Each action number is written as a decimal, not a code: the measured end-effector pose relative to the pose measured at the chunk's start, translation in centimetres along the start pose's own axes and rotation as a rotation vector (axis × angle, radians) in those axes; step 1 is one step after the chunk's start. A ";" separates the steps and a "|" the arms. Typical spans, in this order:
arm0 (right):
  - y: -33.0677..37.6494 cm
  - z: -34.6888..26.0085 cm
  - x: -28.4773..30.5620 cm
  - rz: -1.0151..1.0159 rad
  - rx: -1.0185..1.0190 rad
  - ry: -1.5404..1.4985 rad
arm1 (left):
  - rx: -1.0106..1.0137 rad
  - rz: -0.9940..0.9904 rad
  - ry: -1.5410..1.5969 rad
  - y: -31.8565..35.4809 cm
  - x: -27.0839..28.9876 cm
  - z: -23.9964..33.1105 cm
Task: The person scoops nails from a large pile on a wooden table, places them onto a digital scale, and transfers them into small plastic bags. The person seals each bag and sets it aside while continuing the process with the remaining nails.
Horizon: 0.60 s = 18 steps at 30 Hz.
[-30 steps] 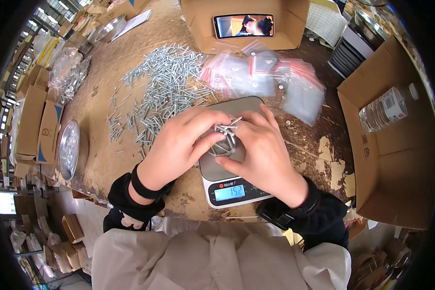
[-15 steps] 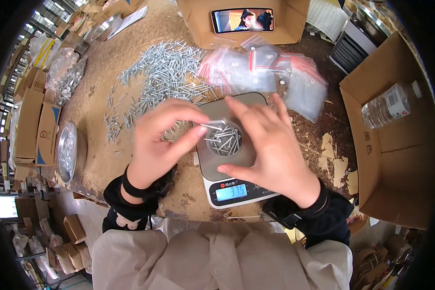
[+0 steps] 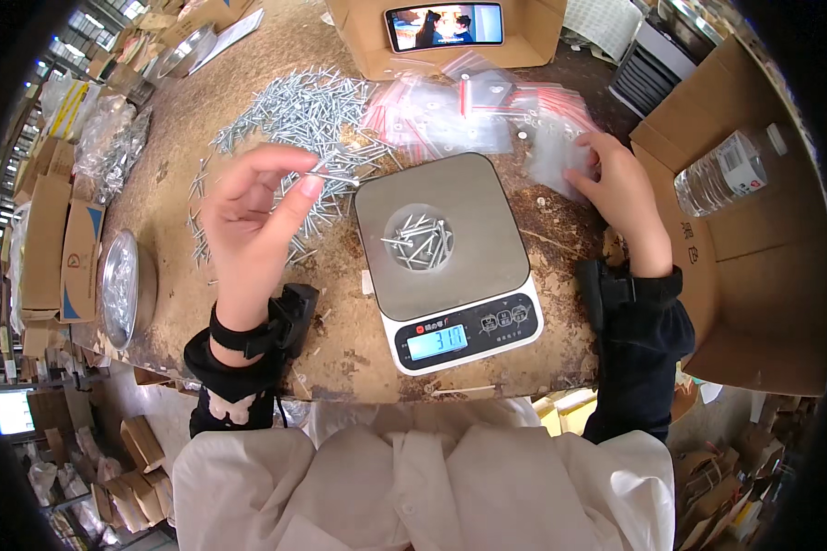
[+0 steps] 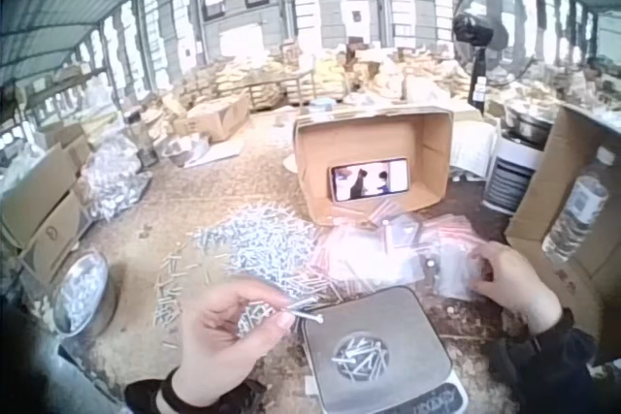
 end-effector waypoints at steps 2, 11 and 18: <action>-0.1 0.0 -0.5 -0.047 -0.035 0.017 | 0.019 -0.021 -0.013 0.1 -0.4 -0.1; -0.2 -0.4 -0.8 -0.060 -0.002 0.007 | 0.006 -0.048 -0.056 0.1 -0.8 -0.6; -0.1 -1.0 -0.8 -0.079 -0.002 -0.014 | -0.017 -0.214 -0.222 1.0 -3.8 -0.4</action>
Point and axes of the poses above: each hand's wrist, its own y-axis away from the middle knuckle, its own x-axis out of the back of the hand, z = x × y, the point moved 8 cm from there along -y, towards the middle knuckle, and after that the axes turned 2 degrees about -z, right-handed, at the moved point
